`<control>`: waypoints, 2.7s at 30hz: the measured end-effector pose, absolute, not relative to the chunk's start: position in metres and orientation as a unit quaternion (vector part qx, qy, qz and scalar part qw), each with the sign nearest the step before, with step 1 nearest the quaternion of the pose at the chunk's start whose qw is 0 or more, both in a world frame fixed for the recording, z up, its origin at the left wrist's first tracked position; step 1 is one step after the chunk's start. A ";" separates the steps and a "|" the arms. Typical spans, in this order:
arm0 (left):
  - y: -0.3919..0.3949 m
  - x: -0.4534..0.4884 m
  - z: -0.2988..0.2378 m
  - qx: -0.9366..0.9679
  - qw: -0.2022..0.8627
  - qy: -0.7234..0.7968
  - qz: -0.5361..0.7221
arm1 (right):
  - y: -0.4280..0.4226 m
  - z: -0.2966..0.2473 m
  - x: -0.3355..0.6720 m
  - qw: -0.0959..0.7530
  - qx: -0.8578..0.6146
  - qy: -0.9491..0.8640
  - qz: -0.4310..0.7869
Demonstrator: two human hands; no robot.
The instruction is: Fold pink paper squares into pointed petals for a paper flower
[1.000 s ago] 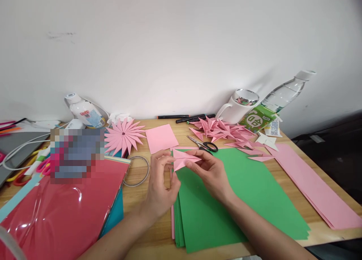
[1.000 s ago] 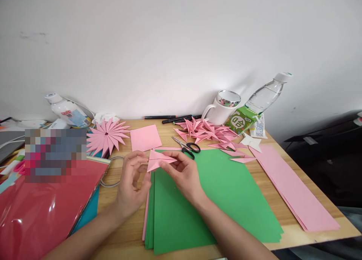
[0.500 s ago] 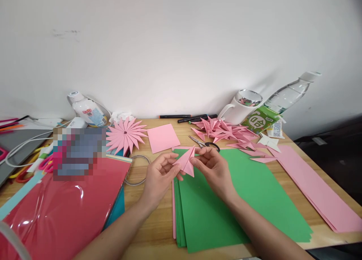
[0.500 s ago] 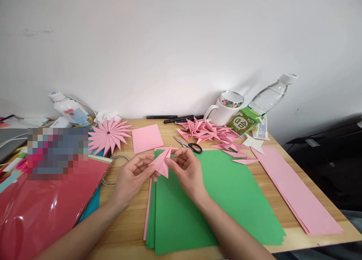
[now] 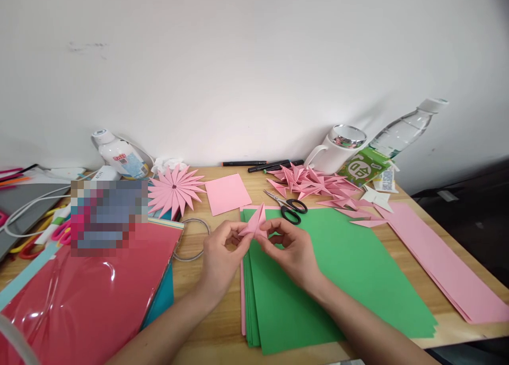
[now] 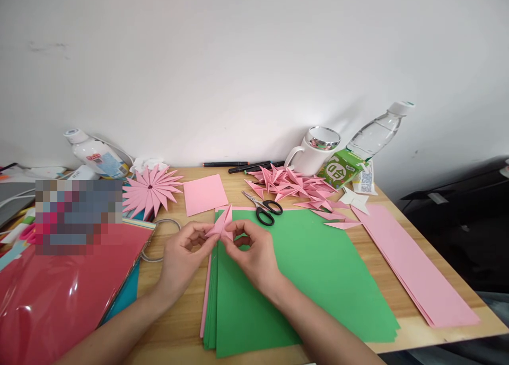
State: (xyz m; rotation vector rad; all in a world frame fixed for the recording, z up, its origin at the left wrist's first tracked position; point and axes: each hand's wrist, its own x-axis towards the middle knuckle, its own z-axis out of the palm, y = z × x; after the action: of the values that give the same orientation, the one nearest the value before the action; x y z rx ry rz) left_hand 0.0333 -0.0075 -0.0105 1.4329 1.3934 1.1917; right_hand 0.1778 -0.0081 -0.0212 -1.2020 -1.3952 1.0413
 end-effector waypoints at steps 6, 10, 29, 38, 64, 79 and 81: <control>-0.011 0.033 -0.015 0.670 0.275 0.520 0.452 | -0.011 -0.025 0.174 0.498 -0.508 -0.585 0.390; -0.012 0.032 -0.019 0.689 0.233 0.511 0.459 | -0.012 -0.024 0.174 0.515 -0.457 -0.608 0.396; -0.006 0.030 -0.007 0.666 0.339 0.475 0.466 | -0.005 -0.015 0.173 0.508 -0.403 -0.485 0.586; -0.004 0.032 0.000 0.496 0.623 0.440 0.415 | -0.002 -0.011 0.179 0.521 -0.398 -0.457 0.601; 0.001 0.027 -0.006 0.360 0.725 0.461 0.364 | 0.002 -0.011 0.181 0.437 -0.455 -0.369 0.682; -0.002 0.031 -0.003 0.434 0.707 0.411 0.379 | -0.003 -0.014 0.179 0.494 -0.439 -0.459 0.594; -0.001 0.029 -0.003 0.416 0.715 0.410 0.384 | -0.003 -0.012 0.180 0.503 -0.430 -0.463 0.590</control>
State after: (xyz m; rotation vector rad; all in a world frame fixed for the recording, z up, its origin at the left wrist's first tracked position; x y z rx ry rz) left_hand 0.0295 -0.0011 -0.0033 0.9224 0.9089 0.8507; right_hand 0.1800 -0.0031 -0.0125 -1.0392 -1.1185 1.4249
